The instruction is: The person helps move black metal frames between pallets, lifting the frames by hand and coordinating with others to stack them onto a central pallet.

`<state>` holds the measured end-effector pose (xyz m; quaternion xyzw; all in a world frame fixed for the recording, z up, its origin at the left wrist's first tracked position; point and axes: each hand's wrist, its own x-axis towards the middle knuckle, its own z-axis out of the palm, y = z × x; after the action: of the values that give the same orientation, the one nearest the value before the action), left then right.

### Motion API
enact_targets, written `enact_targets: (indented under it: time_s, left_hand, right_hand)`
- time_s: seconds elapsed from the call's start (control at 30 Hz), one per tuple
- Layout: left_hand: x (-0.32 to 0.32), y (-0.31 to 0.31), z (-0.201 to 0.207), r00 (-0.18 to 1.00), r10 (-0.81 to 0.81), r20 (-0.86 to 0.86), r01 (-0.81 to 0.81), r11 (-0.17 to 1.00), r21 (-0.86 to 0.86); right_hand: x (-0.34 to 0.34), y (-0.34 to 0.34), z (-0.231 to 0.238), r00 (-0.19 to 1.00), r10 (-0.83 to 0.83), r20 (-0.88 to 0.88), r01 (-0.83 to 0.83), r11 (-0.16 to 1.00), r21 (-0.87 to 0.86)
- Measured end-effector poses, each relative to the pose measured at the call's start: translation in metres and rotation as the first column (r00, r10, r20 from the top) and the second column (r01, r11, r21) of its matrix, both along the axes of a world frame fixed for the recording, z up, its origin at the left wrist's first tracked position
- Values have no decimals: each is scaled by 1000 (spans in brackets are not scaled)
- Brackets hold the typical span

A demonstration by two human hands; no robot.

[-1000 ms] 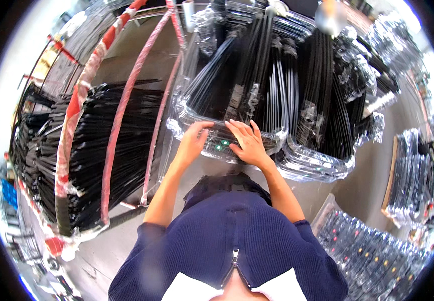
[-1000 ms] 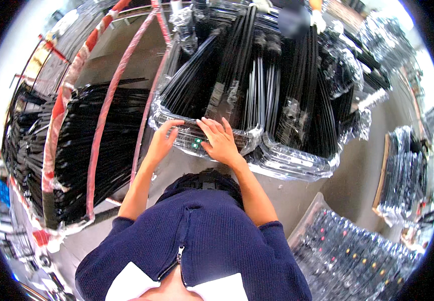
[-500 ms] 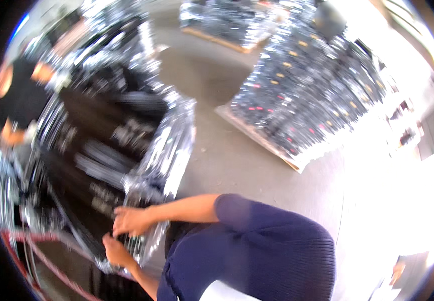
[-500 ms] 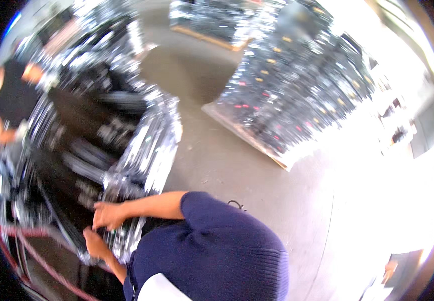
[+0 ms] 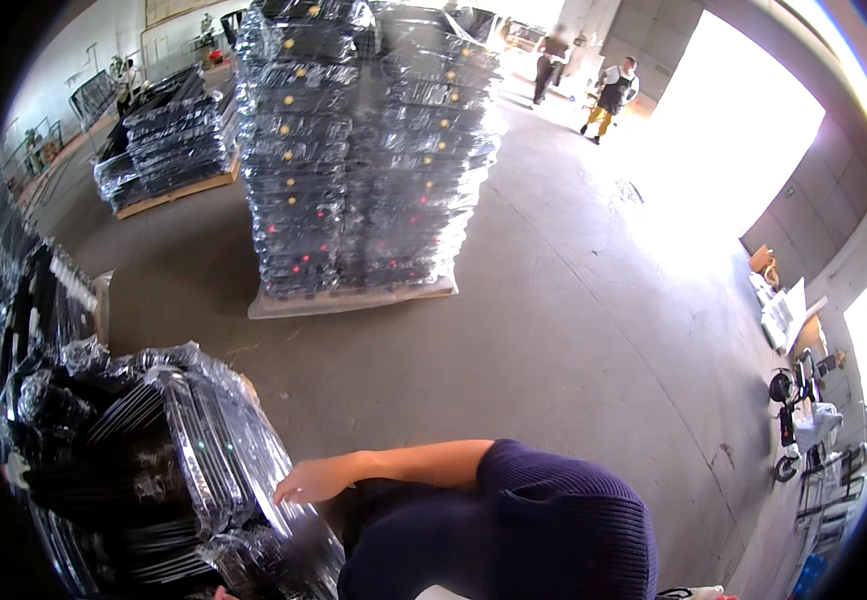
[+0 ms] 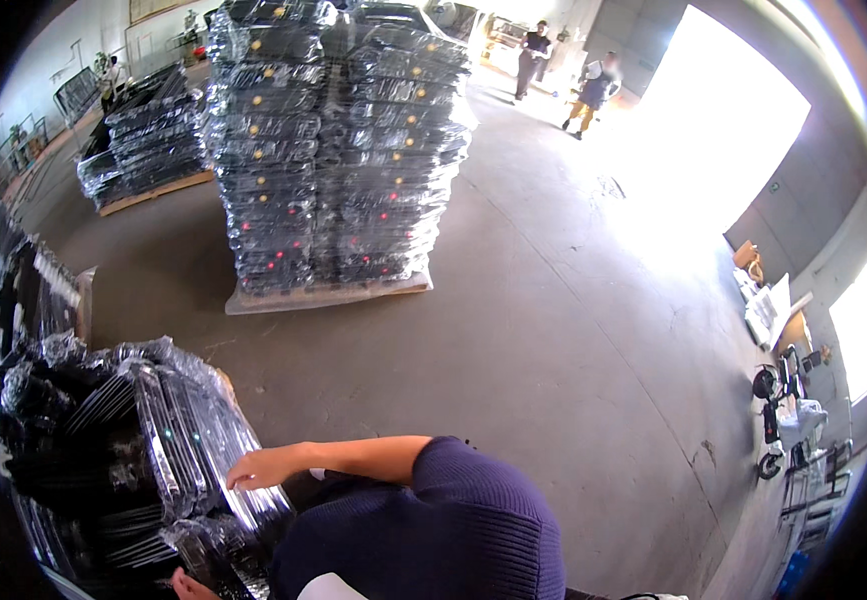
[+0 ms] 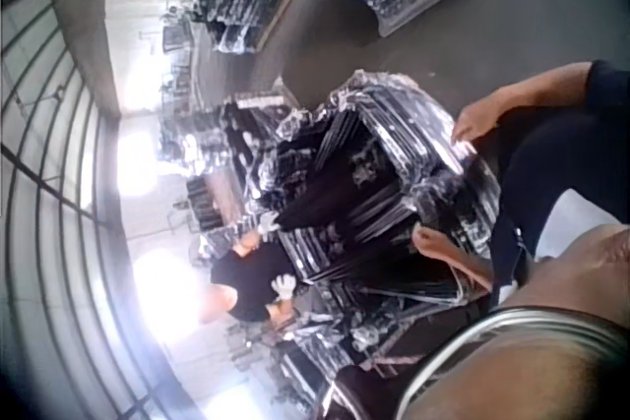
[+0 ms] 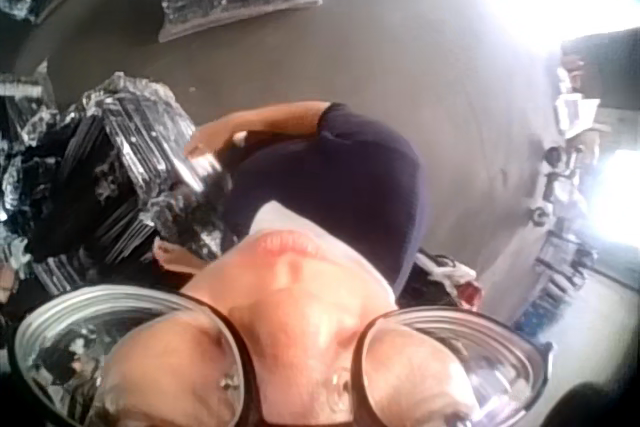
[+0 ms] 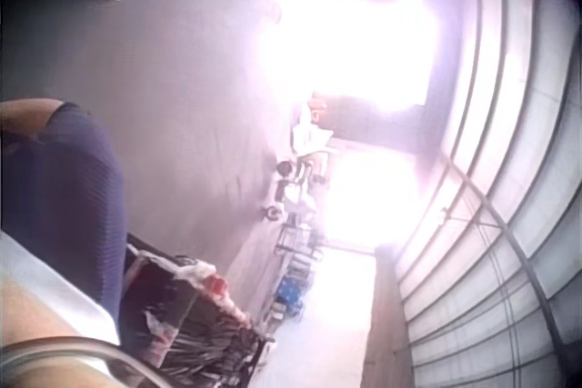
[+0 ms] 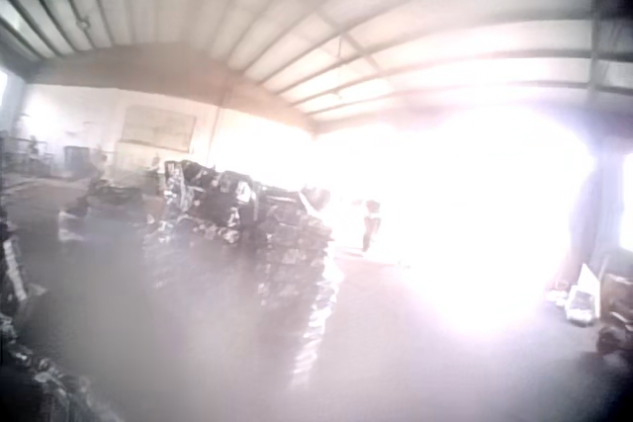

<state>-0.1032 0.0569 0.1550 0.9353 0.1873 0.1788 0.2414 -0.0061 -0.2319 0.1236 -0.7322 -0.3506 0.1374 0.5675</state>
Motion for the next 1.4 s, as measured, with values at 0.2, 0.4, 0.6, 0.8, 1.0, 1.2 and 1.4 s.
enact_targets:
  time_s: [0.2,0.4,0.6,0.8,1.0,1.2,1.4]
  left_hand:
    - [64,-33,-2,951,-272,150,274,962,4]
    - [93,-53,-17,966,-258,33,257,966,29]
    - [151,20,-183,989,-80,123,25,919,393]
    - [156,-67,-104,994,38,100,-82,872,483]
    - [185,-18,-96,968,-121,-219,228,786,574]
    - [190,-62,-64,981,180,-76,-143,926,348]
    - [180,-66,-73,971,239,-27,-228,951,209]
  right_hand:
    - [7,-79,11,949,-286,-132,284,958,-31]
    - [60,-112,10,939,-340,-48,340,940,-9]
    - [112,-135,17,980,-200,-11,200,980,-3]
    - [130,-148,14,992,-73,-105,60,991,-122]
    - [137,-115,53,998,15,-69,-24,992,-126]
    - [135,-37,149,944,197,265,-266,930,256]
    - [98,6,252,859,291,420,-511,522,683]
